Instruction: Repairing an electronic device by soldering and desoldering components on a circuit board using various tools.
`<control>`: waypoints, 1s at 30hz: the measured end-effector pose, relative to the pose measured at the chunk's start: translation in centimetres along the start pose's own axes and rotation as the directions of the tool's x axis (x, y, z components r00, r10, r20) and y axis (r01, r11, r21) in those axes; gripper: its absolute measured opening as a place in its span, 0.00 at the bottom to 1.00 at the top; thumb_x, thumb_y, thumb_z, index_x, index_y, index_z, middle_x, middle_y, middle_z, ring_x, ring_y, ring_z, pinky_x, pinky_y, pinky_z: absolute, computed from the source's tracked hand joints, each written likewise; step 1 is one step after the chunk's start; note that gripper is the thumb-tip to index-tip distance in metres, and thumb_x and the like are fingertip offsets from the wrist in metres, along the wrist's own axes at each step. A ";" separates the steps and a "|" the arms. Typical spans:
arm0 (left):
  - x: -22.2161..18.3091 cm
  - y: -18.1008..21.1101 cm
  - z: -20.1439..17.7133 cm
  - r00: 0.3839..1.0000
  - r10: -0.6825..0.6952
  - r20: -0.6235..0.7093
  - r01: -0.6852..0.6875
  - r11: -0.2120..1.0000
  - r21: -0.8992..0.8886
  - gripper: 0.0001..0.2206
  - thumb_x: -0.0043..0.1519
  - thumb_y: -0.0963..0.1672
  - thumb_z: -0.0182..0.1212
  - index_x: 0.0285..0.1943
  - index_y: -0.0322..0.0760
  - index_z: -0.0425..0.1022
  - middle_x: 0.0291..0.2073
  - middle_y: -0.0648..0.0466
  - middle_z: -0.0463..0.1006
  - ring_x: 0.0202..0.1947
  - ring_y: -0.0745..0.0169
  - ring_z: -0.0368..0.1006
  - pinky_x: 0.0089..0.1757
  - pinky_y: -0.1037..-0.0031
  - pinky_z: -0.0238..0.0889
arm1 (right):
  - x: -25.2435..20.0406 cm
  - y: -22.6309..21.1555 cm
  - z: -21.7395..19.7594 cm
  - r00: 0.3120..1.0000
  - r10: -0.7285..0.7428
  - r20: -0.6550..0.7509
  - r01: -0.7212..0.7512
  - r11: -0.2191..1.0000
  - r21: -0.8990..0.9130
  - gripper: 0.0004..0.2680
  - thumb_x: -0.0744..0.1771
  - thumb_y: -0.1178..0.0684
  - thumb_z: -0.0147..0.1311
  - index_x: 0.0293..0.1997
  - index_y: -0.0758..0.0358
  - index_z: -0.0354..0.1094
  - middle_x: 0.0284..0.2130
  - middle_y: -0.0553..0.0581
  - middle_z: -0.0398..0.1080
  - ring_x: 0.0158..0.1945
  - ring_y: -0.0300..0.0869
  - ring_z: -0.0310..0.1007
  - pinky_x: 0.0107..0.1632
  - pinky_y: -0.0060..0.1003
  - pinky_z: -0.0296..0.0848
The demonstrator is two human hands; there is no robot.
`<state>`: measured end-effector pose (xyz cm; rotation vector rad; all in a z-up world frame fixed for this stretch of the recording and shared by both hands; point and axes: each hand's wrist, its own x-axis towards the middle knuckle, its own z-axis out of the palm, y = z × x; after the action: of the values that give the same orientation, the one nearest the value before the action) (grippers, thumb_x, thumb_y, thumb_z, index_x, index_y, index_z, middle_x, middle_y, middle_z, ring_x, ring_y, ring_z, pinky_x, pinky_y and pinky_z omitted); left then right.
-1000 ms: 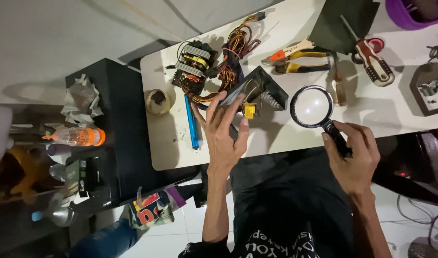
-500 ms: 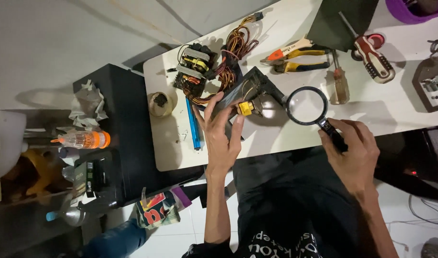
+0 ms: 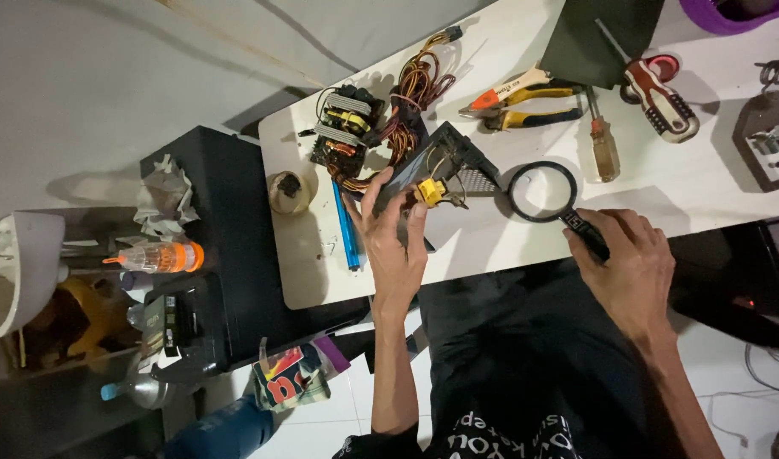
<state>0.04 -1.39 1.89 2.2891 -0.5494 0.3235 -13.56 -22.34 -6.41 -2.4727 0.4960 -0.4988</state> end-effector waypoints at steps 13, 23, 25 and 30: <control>-0.2 -0.3 -0.2 0.999 -0.015 0.034 0.014 0.999 0.035 0.14 0.60 0.47 0.65 0.49 0.32 0.81 0.65 0.46 0.67 0.66 0.51 0.64 0.71 0.41 0.23 | 0.4 -0.1 -0.2 0.996 0.052 0.073 -0.052 0.999 -0.009 0.13 0.66 0.53 0.66 0.55 0.63 0.79 0.45 0.59 0.74 0.41 0.45 0.71 0.44 0.39 0.67; 0.4 0.9 -0.8 0.997 -0.004 0.080 0.004 1.000 0.000 0.18 0.56 0.47 0.70 0.53 0.36 0.80 0.45 0.49 0.83 0.69 0.53 0.60 0.64 0.57 0.52 | 0.4 -0.2 0.1 0.993 0.075 0.093 -0.072 0.997 -0.040 0.13 0.67 0.51 0.66 0.56 0.63 0.78 0.44 0.59 0.73 0.34 0.45 0.70 0.42 0.38 0.66; 0.4 0.9 -0.8 0.996 0.037 0.083 -0.038 0.999 0.011 0.18 0.54 0.45 0.71 0.52 0.36 0.79 0.42 0.52 0.84 0.69 0.54 0.60 0.63 0.58 0.54 | 0.4 -0.2 0.2 0.996 0.066 0.067 -0.063 0.997 -0.046 0.13 0.66 0.50 0.67 0.55 0.62 0.79 0.43 0.58 0.72 0.31 0.44 0.68 0.40 0.38 0.65; 0.2 0.6 -1.0 0.994 0.013 0.105 -0.012 1.000 -0.017 0.21 0.54 0.43 0.69 0.58 0.37 0.76 0.57 0.45 0.75 0.71 0.51 0.59 0.65 0.54 0.52 | 0.2 0.7 1.1 0.998 0.036 0.046 -0.032 0.996 -0.084 0.14 0.66 0.49 0.68 0.56 0.62 0.80 0.43 0.56 0.72 0.31 0.42 0.68 0.41 0.37 0.65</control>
<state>-0.12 -1.06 3.02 2.2978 -0.6176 0.2043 -13.09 -22.47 -7.68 -2.5446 0.5492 -0.4130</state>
